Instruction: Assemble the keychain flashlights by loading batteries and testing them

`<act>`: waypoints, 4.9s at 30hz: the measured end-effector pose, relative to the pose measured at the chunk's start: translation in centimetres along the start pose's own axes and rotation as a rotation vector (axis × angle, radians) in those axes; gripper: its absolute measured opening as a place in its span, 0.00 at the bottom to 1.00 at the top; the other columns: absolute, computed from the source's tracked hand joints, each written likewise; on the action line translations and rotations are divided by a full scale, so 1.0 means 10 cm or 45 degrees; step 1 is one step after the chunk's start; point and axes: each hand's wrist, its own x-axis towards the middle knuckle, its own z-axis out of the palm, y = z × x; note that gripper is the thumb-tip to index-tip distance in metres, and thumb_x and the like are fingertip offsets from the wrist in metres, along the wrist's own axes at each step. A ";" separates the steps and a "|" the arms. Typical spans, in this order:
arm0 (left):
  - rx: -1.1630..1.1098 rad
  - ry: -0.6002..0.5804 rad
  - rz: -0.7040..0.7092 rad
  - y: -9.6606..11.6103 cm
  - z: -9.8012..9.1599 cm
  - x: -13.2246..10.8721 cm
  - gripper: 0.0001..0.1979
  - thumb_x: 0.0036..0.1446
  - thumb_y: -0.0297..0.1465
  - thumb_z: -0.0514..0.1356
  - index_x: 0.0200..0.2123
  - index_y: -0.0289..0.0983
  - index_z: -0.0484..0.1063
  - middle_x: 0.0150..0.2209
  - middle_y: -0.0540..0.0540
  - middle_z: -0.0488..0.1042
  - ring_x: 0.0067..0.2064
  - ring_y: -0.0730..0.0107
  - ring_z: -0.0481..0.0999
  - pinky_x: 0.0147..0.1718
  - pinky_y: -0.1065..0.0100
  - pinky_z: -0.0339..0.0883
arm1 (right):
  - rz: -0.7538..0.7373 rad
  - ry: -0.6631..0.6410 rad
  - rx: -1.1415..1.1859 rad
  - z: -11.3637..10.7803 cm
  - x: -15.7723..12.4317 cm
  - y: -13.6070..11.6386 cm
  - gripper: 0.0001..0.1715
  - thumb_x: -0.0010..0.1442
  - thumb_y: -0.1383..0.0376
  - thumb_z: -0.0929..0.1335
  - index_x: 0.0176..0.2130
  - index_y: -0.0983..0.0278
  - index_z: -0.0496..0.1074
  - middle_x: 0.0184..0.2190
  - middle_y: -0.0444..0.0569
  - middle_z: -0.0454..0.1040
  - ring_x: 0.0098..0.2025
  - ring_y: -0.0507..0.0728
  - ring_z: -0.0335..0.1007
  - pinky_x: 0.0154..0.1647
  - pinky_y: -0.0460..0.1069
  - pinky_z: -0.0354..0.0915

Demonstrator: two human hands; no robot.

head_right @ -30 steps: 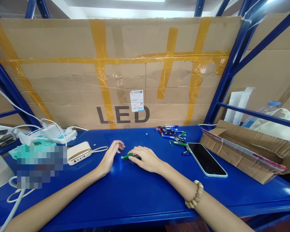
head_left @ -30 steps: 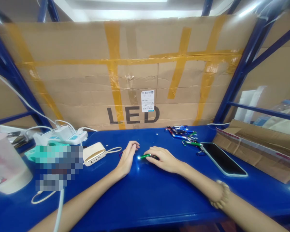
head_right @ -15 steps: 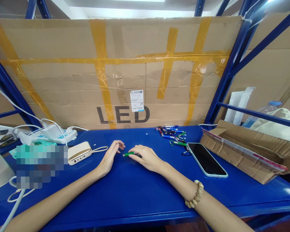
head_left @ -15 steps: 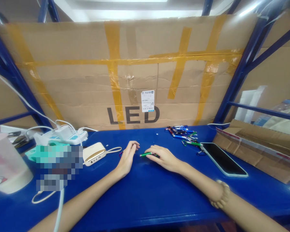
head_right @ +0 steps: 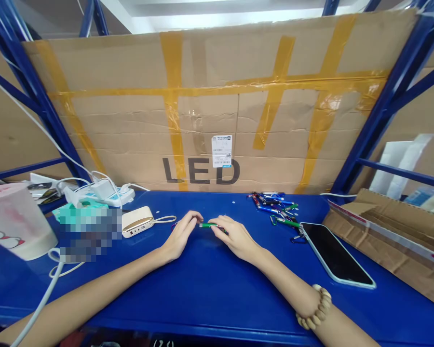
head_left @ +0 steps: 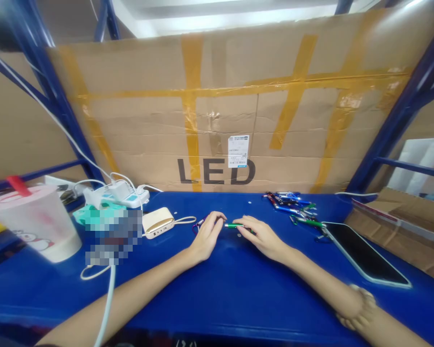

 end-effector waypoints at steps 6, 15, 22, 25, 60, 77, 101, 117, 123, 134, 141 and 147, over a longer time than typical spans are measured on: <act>0.037 0.014 0.047 -0.03 0.01 -0.01 0.13 0.63 0.38 0.42 0.38 0.39 0.62 0.39 0.46 0.67 0.45 0.64 0.66 0.48 0.63 0.57 | 0.016 -0.038 0.023 0.02 -0.01 -0.02 0.19 0.65 0.58 0.55 0.48 0.58 0.68 0.40 0.48 0.72 0.43 0.55 0.66 0.45 0.51 0.62; 0.126 0.024 0.079 0.00 -0.01 0.00 0.15 0.63 0.38 0.42 0.33 0.39 0.64 0.35 0.47 0.66 0.41 0.66 0.66 0.46 0.62 0.58 | -0.021 -0.112 0.022 -0.03 -0.03 -0.11 0.17 0.64 0.60 0.56 0.45 0.60 0.69 0.41 0.47 0.73 0.40 0.54 0.70 0.41 0.48 0.64; 0.661 -0.262 0.210 0.04 -0.04 0.01 0.14 0.60 0.40 0.48 0.29 0.39 0.65 0.35 0.48 0.65 0.40 0.65 0.65 0.47 0.57 0.56 | -0.037 -0.127 0.017 -0.06 -0.05 -0.12 0.17 0.64 0.61 0.57 0.50 0.60 0.65 0.45 0.49 0.69 0.47 0.55 0.66 0.47 0.50 0.63; 0.752 -0.280 0.234 0.04 -0.06 0.01 0.11 0.59 0.40 0.49 0.33 0.40 0.64 0.34 0.49 0.66 0.39 0.65 0.66 0.45 0.58 0.57 | -0.027 -0.104 0.099 -0.06 -0.06 -0.08 0.18 0.65 0.63 0.56 0.53 0.59 0.62 0.48 0.49 0.68 0.52 0.56 0.62 0.53 0.52 0.60; 0.789 0.370 0.143 0.05 -0.13 0.11 0.03 0.51 0.33 0.52 0.31 0.40 0.62 0.16 0.56 0.57 0.25 0.67 0.63 0.31 0.66 0.56 | 0.973 0.242 -0.680 -0.82 -0.23 0.53 0.12 0.50 0.71 0.69 0.38 0.66 0.74 0.39 0.58 0.75 0.43 0.62 0.71 0.41 0.53 0.62; 0.790 0.357 -0.091 0.16 0.80 0.22 0.07 0.54 0.27 0.50 0.35 0.38 0.65 0.40 0.43 0.70 0.47 0.59 0.64 0.48 0.59 0.54 | 0.311 0.190 -0.366 0.03 -0.06 0.26 0.10 0.54 0.65 0.66 0.37 0.60 0.74 0.37 0.46 0.76 0.40 0.56 0.71 0.35 0.46 0.62; 0.941 0.599 -0.189 0.26 0.62 0.20 0.21 0.63 0.39 0.41 0.32 0.37 0.70 0.42 0.42 0.71 0.47 0.60 0.66 0.47 0.60 0.57 | 0.228 0.574 -0.250 0.10 0.16 -0.04 0.13 0.56 0.66 0.64 0.40 0.65 0.75 0.44 0.54 0.72 0.47 0.60 0.65 0.48 0.51 0.59; 0.872 0.544 -0.246 0.26 0.65 0.21 0.18 0.63 0.35 0.39 0.35 0.37 0.67 0.42 0.41 0.72 0.47 0.59 0.66 0.48 0.57 0.56 | 0.300 0.325 -0.214 0.05 0.09 0.00 0.16 0.61 0.60 0.61 0.47 0.55 0.71 0.42 0.48 0.74 0.45 0.59 0.68 0.39 0.48 0.62; 0.817 0.582 -0.361 0.25 0.61 0.21 0.19 0.62 0.34 0.38 0.38 0.34 0.67 0.45 0.36 0.70 0.50 0.54 0.66 0.49 0.53 0.55 | 0.289 0.348 -0.165 0.08 0.10 0.00 0.18 0.63 0.63 0.57 0.47 0.59 0.70 0.43 0.48 0.73 0.45 0.55 0.68 0.43 0.48 0.62; 0.405 0.657 -0.270 0.20 0.62 0.21 0.14 0.59 0.35 0.45 0.34 0.38 0.68 0.46 0.41 0.72 0.52 0.56 0.66 0.52 0.55 0.53 | 0.241 0.333 -0.038 0.06 0.09 0.08 0.19 0.63 0.63 0.56 0.50 0.61 0.66 0.48 0.51 0.70 0.50 0.57 0.65 0.47 0.50 0.61; -0.150 0.730 -0.355 0.08 0.39 0.35 0.25 0.58 0.41 0.35 0.31 0.35 0.67 0.33 0.41 0.76 0.36 0.62 0.75 0.34 0.64 0.65 | 0.259 0.244 0.028 0.09 0.10 0.13 0.16 0.62 0.61 0.57 0.46 0.60 0.67 0.39 0.47 0.74 0.41 0.55 0.69 0.41 0.49 0.62; -0.438 0.612 -0.365 0.11 0.36 0.33 0.28 0.55 0.44 0.37 0.35 0.34 0.71 0.39 0.38 0.77 0.45 0.59 0.73 0.38 0.63 0.62 | 0.195 0.142 0.074 0.12 0.12 0.13 0.18 0.61 0.60 0.56 0.33 0.64 0.71 0.26 0.43 0.71 0.29 0.52 0.66 0.32 0.45 0.60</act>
